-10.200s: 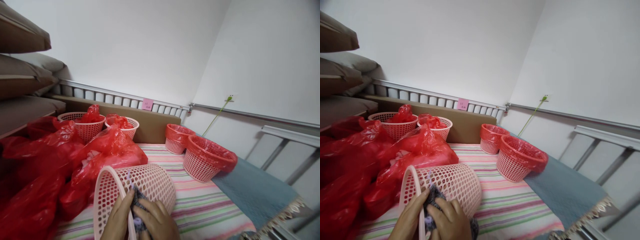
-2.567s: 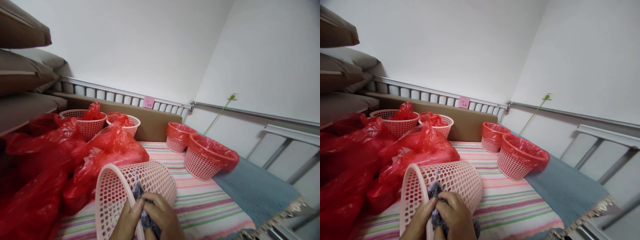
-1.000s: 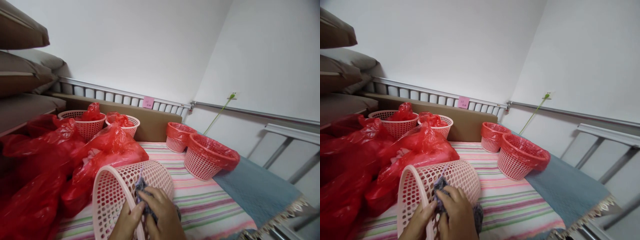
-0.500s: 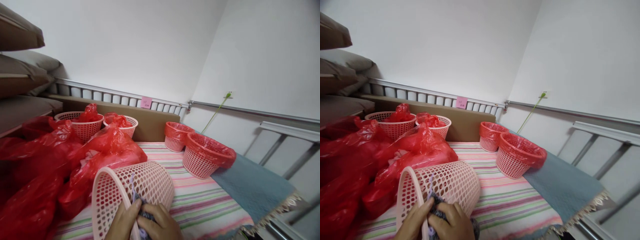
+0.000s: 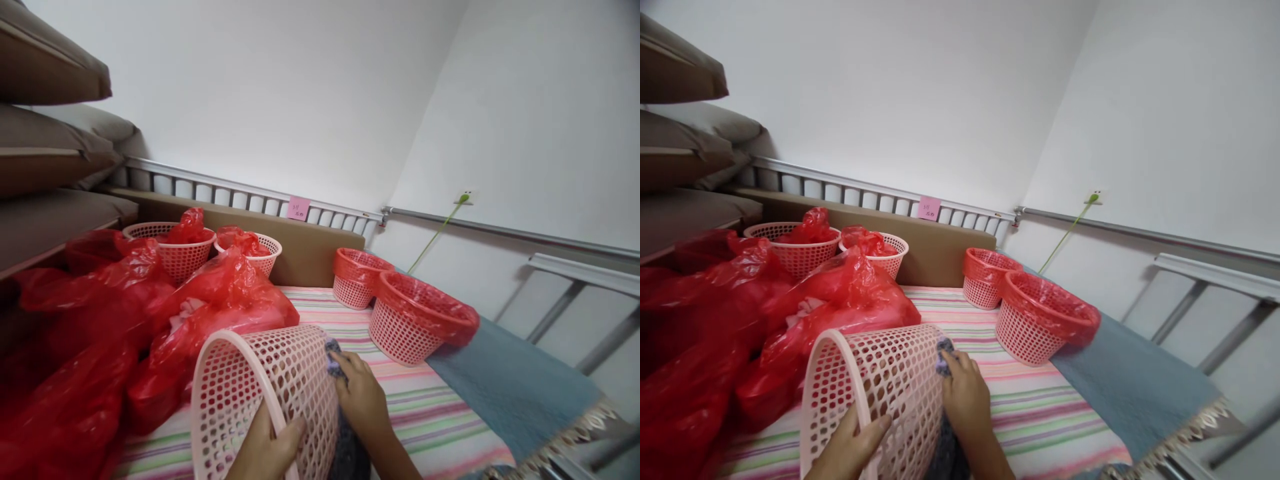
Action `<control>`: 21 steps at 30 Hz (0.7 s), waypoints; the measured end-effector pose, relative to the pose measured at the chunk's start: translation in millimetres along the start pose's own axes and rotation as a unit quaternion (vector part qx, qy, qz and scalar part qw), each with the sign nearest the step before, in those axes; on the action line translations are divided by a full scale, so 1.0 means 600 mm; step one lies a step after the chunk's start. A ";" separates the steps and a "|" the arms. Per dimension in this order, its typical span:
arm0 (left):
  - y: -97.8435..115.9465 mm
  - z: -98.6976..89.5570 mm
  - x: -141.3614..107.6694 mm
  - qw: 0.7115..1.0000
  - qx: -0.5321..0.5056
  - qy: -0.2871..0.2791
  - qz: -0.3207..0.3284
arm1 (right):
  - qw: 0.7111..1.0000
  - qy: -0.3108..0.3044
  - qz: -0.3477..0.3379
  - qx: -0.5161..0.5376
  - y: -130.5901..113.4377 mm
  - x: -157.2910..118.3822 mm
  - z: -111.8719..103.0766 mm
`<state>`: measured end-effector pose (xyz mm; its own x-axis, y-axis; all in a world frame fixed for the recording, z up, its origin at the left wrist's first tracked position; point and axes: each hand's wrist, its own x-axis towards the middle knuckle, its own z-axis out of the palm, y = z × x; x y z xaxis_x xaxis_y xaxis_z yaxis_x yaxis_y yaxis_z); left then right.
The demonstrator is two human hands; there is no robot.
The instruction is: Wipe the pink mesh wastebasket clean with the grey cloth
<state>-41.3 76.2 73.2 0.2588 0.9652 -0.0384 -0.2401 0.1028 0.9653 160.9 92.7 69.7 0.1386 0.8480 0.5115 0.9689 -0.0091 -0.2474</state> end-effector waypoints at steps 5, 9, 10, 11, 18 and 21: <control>-0.013 0.007 -0.002 0.999 -0.024 -0.004 0.025 | 0.996 -0.020 0.086 0.008 0.038 0.033 0.006; -0.010 0.019 -0.011 0.999 -0.014 -0.044 0.018 | 0.996 -0.030 0.069 0.053 0.031 0.027 0.005; -0.009 0.023 -0.013 0.998 -0.024 -0.051 0.021 | 0.996 -0.027 0.057 0.066 0.024 0.022 0.005; -0.008 0.027 -0.015 0.998 -0.033 -0.055 0.028 | 0.996 -0.022 0.043 0.079 0.015 0.017 0.004; 0.004 0.023 -0.011 0.993 -0.005 -0.111 0.041 | 0.974 -0.030 -0.076 0.210 -0.063 -0.033 -0.024; 0.004 0.015 -0.010 0.989 -0.033 -0.132 0.054 | 0.949 -0.051 -0.159 0.267 -0.080 -0.056 -0.035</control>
<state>-34.7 68.5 78.2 0.4614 0.8757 0.1420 -0.3375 0.0252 0.9410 114.2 53.3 81.7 -0.1902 0.8105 0.5540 0.7120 0.5024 -0.4906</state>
